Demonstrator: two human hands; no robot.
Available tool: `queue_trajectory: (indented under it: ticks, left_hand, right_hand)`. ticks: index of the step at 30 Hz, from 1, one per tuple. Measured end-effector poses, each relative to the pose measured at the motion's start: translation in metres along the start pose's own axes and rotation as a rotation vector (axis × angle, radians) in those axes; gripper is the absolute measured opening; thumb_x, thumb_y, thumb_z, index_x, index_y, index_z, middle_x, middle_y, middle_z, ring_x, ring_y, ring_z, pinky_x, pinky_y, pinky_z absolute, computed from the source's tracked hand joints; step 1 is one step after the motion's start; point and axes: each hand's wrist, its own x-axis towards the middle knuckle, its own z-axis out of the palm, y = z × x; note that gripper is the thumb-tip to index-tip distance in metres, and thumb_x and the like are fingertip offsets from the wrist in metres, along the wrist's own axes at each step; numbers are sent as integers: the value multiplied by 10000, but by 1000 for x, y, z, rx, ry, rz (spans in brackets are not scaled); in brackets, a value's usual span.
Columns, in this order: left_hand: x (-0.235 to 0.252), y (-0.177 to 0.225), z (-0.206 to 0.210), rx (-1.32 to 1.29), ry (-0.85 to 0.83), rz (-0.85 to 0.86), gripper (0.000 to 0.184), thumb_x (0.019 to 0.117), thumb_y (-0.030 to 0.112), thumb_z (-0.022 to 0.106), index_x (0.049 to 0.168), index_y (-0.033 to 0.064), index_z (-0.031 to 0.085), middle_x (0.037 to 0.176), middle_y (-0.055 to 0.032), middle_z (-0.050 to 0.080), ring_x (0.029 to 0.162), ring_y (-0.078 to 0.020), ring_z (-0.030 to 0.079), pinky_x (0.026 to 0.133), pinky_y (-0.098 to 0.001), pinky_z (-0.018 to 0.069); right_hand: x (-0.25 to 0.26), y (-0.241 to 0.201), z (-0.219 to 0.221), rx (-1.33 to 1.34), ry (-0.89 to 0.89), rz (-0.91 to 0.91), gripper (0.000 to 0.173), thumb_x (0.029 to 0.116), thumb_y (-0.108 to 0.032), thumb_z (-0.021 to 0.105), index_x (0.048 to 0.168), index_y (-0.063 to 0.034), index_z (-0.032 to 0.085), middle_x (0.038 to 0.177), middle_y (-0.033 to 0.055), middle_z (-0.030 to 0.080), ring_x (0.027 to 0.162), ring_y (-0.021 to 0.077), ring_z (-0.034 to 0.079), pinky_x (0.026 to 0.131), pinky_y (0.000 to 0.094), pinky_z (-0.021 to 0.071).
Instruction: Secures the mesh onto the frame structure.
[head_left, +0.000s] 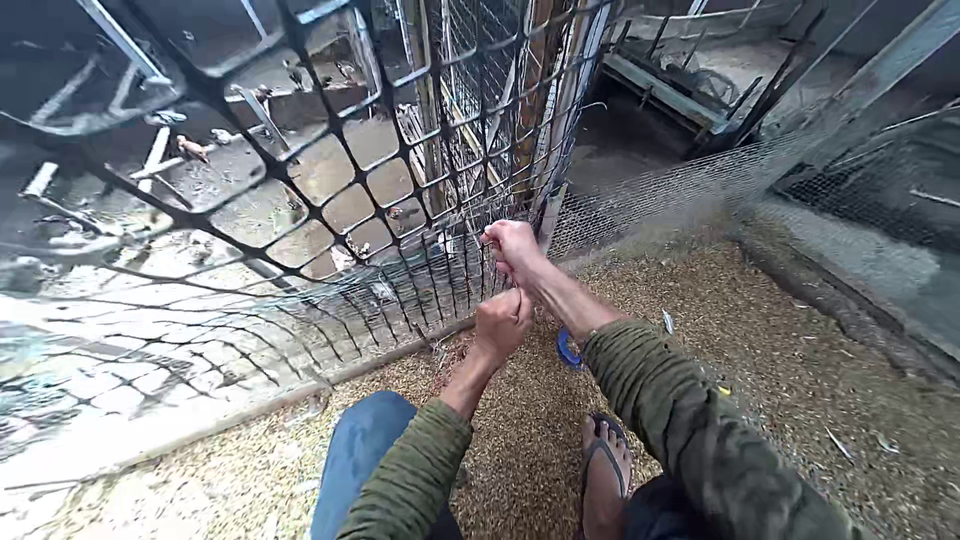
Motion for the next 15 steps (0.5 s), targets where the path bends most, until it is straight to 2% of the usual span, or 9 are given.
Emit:
queue_trajectory:
  ticks: [2, 3, 5, 6, 7, 9, 11, 13, 15]
  left_hand:
    - [-1, -4, -11, 7, -143, -57, 357, 979, 127, 511, 652, 8, 589, 581, -116, 575, 535, -248, 622, 499, -403, 506]
    - [4, -5, -22, 4, -246, -127, 372, 1009, 155, 484, 716, -21, 631, 670, -155, 631, 639, -295, 674, 581, -460, 543]
    - [19, -3, -48, -17, -375, -296, 410, 1039, 205, 404, 955, -74, 693, 947, -232, 688, 930, -364, 696, 824, -537, 552]
    - [24, -4, -58, -14, -360, -349, 429, 1038, 207, 379, 1089, -77, 696, 1074, -248, 680, 1041, -375, 672, 910, -543, 533]
    - [28, -6, -63, 7, -287, -364, 426, 1034, 185, 372, 1155, -72, 688, 1130, -251, 671, 1080, -370, 661, 942, -525, 529]
    - [39, -8, -61, 49, -104, -345, 340, 1033, 105, 428, 1168, -67, 689, 1057, -225, 692, 963, -322, 694, 867, -457, 566]
    - [56, -8, -54, 57, -65, -361, 297, 1036, 107, 493, 1195, -30, 704, 956, -179, 726, 801, -264, 714, 763, -440, 594]
    - [73, -7, -48, 54, -121, -411, 315, 1058, 154, 521, 1275, -2, 686, 971, -172, 747, 816, -279, 732, 793, -495, 597]
    - [84, -10, -43, 83, -124, -431, 322, 1057, 206, 559, 1268, -1, 687, 993, -170, 750, 843, -288, 734, 813, -516, 589]
  right_hand:
    - [2, -1, 0, -122, 8, -52, 272, 1068, -306, 501, 1023, -95, 668, 646, -15, 476, 430, 57, 303, 402, 228, 292]
    - [4, -2, -1, -231, 10, -88, 314, 1089, -299, 485, 1060, -58, 684, 705, 28, 521, 488, 97, 377, 466, 276, 360]
    - [5, -6, -7, -428, 3, -162, 347, 1102, -276, 472, 1105, -10, 694, 872, 131, 650, 692, 217, 574, 668, 425, 502]
    - [2, -6, -9, -476, 20, -183, 325, 1090, -266, 497, 1108, 3, 678, 895, 161, 660, 770, 271, 618, 737, 489, 519]
    - [-1, -6, -10, -505, 46, -203, 292, 1074, -260, 529, 1118, 6, 643, 879, 168, 645, 787, 295, 626, 753, 518, 521]
    - [-4, 4, -10, -507, 101, -279, 221, 1044, -230, 583, 1119, -23, 560, 766, 107, 563, 682, 251, 573, 669, 466, 503]
    - [-3, 15, -11, -441, 102, -331, 211, 1040, -204, 585, 1149, -27, 553, 731, 78, 546, 643, 220, 548, 643, 438, 496]
    - [-4, 21, -12, -399, 62, -350, 242, 1054, -183, 543, 1199, 5, 592, 785, 116, 606, 700, 245, 592, 701, 465, 522]
    - [-5, 23, -13, -390, 24, -367, 249, 1074, -182, 498, 1185, 5, 619, 825, 137, 639, 733, 255, 619, 723, 474, 532]
